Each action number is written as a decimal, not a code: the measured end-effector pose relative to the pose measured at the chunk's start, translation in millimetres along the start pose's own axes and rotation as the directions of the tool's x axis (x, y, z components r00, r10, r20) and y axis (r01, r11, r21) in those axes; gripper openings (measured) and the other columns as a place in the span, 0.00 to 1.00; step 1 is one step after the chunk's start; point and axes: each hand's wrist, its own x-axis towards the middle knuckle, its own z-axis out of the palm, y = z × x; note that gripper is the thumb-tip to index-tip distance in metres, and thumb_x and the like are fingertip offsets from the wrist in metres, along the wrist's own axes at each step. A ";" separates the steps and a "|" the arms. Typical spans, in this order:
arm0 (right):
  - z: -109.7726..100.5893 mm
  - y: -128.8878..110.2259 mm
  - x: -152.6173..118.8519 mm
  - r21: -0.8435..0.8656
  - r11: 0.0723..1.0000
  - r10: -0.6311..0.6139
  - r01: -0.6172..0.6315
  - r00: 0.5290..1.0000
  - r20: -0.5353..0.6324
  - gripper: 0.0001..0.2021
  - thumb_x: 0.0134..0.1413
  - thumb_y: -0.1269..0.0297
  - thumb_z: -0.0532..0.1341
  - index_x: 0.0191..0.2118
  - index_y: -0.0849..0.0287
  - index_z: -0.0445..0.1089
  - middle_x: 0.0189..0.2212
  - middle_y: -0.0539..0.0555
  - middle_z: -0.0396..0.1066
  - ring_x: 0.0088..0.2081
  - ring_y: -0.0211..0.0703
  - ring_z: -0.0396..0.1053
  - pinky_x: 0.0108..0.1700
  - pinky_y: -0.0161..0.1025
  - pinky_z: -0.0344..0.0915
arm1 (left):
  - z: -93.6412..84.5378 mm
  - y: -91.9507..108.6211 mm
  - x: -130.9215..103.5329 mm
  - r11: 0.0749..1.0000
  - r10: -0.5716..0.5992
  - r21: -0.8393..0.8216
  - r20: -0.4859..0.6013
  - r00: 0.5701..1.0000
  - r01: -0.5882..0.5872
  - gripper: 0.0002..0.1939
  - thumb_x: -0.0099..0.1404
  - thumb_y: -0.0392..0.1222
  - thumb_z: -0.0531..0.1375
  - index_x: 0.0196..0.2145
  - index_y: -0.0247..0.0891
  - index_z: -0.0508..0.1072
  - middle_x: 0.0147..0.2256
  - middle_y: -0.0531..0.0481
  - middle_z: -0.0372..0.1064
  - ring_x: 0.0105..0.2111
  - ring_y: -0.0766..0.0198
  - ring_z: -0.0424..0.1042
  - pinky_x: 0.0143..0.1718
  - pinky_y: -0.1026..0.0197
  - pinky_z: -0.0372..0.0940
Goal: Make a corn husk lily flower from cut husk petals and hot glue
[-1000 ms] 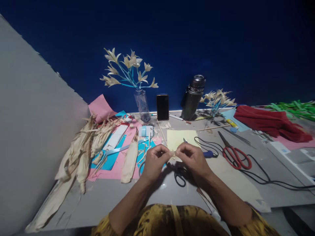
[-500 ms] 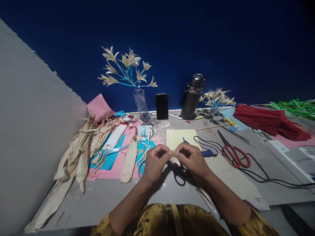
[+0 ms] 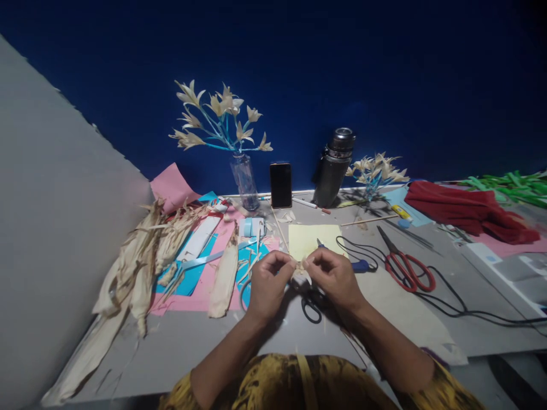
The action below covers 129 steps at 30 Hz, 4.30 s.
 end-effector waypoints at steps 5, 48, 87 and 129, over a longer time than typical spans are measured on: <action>1.0 -0.8 -0.5 0.004 1.000 0.009 -0.008 1.000 -0.014 0.09 0.54 0.63 0.63 0.26 0.58 0.68 0.20 0.47 0.65 0.21 0.35 0.58 0.25 0.33 0.55 | 0.5 0.2 -0.7 1.000 0.003 -0.012 -0.010 1.000 -0.003 0.05 0.56 0.39 0.66 0.25 0.39 0.73 0.25 0.53 0.70 0.27 0.65 0.66 0.33 0.63 0.63; -2.1 1.8 -1.9 0.240 0.969 0.074 -0.062 0.996 -0.043 0.08 0.54 0.61 0.65 0.28 0.58 0.73 0.25 0.50 0.71 0.30 0.41 0.66 0.35 0.36 0.62 | 3.8 -17.2 0.6 0.979 0.182 0.071 0.091 0.979 -0.189 0.06 0.58 0.38 0.63 0.24 0.40 0.72 0.28 0.50 0.70 0.31 0.61 0.68 0.38 0.59 0.64; 1.8 19.0 5.0 0.429 0.849 0.230 -0.308 0.947 0.225 0.06 0.46 0.64 0.69 0.29 0.59 0.74 0.24 0.49 0.71 0.25 0.36 0.64 0.27 0.33 0.58 | 5.7 -27.0 9.0 0.975 0.222 -0.061 0.131 0.966 -0.216 0.07 0.58 0.38 0.64 0.25 0.38 0.81 0.29 0.48 0.69 0.32 0.62 0.67 0.33 0.61 0.62; 3.7 38.6 12.7 -0.296 0.928 -0.229 0.226 0.973 0.024 0.06 0.54 0.68 0.61 0.27 0.56 0.70 0.26 0.50 0.73 0.29 0.42 0.68 0.33 0.37 0.59 | -16.3 -3.1 33.8 0.733 0.654 0.211 0.041 0.755 -0.647 0.07 0.60 0.34 0.60 0.32 0.41 0.79 0.33 0.48 0.73 0.28 0.63 0.68 0.26 0.63 0.64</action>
